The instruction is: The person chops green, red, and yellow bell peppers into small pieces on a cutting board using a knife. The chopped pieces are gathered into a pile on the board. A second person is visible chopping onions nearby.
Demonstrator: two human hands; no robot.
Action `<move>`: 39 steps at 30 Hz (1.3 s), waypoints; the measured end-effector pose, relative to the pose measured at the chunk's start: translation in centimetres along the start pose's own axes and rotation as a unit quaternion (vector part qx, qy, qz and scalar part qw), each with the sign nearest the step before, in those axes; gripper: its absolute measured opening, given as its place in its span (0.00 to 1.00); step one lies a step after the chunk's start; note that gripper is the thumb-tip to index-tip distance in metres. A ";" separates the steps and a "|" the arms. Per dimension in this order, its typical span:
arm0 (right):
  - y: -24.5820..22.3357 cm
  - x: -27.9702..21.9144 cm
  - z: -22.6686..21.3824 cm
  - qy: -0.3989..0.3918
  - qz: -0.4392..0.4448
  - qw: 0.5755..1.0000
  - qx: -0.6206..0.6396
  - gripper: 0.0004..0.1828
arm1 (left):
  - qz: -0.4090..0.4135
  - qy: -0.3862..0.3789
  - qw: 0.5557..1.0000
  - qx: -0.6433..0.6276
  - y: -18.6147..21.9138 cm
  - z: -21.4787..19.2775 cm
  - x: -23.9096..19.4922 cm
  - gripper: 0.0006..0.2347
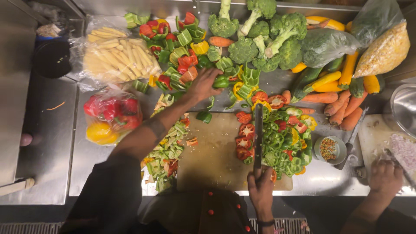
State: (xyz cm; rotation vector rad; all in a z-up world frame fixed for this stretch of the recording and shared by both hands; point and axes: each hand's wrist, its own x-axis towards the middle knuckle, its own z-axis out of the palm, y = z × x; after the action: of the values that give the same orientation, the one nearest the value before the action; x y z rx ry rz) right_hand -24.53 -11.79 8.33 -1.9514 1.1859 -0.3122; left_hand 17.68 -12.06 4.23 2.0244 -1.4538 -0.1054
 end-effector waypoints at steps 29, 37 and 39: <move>6.1 -10.9 6.4 -0.103 -0.120 0.967 -0.198 0.21 | -0.060 -0.050 0.993 -0.086 17.7 3.3 -24.7 0.26; 10.2 -13.5 5.9 -0.099 -0.176 0.968 -0.152 0.21 | -0.082 -0.038 0.994 -0.058 16.2 4.2 -24.2 0.27; 10.6 -15.2 4.5 -0.080 -0.233 0.962 -0.116 0.24 | -0.125 -0.084 0.987 -0.051 15.7 4.2 -24.0 0.28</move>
State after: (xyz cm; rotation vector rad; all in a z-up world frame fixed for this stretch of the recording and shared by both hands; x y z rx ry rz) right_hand -36.63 0.64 0.46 -2.4060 0.6714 -0.2553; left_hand -6.27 4.12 2.35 2.1454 -1.2574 -0.4561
